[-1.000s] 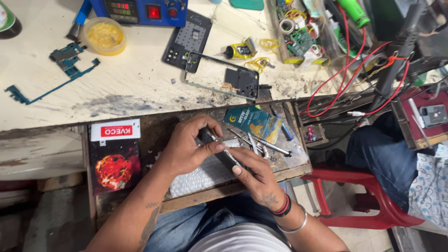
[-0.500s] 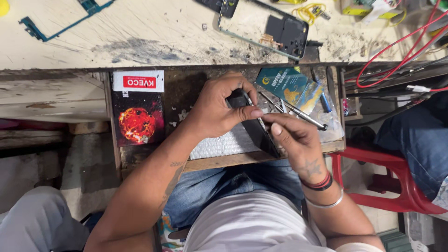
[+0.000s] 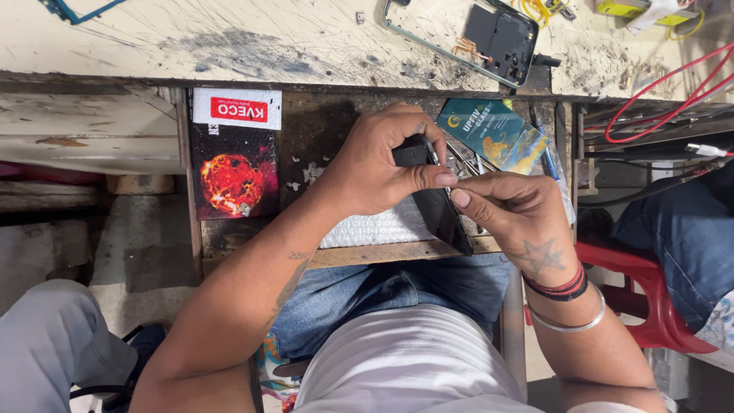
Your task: The person disassembles a smartphone, removes the back cover and battery, and then handles a blue phone back cover and a screen protector package. They use a prying tool to separate components and place the battery on the workbench.
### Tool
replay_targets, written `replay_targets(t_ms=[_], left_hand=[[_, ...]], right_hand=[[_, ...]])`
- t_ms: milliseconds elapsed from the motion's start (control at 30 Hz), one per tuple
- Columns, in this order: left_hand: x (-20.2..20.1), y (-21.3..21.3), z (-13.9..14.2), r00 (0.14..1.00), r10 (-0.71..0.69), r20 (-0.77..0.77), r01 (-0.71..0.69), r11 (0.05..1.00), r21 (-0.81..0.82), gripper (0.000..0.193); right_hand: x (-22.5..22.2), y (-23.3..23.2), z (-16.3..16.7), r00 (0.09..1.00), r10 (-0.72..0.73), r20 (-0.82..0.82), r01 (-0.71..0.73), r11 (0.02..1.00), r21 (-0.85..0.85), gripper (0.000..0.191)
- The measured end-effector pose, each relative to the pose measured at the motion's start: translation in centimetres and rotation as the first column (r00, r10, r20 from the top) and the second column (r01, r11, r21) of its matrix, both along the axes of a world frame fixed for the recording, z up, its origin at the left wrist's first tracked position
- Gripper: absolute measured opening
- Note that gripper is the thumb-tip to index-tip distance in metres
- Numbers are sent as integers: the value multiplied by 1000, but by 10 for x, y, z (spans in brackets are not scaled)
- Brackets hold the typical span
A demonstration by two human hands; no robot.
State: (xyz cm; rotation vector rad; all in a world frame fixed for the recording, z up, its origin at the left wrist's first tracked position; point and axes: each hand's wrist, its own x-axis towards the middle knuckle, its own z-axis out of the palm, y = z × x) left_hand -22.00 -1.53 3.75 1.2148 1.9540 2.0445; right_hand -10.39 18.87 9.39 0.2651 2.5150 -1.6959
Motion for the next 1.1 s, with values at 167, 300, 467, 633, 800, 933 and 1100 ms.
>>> replay_targets(t_ms=[167,300,467,633,800,933,1100], left_hand=[[1,1,-1,1000,13,-14,-13,1000,4,39],[1,2,-1,1000,16,-13,-16,1000,7,40],[1,2,0,1000,12,-3,-12,1000,12,40],[0,2,-2,1000,3,-8,-3,1000,22,40],[1,4,-6,1000,22,-10,-22,999,24,40],[1,5,-7,999,43,-7,-42,999,33,41],[2,7,-7,999,51,-2,-51,999,4,44]], right_hand=[[-3,4,3,999,34,9,-34,999,11,18],[-7,7,7,995,99,2,-99,993,63,16],[-13,8,14,988,154,23,-156,974,163,15],[-19,9,24,979,191,76,-201,966,160,14],[-22,7,30,972,200,121,-223,951,214,15],[-24,7,32,972,203,120,-227,943,244,15],[-28,10,33,960,262,98,-278,935,219,15]])
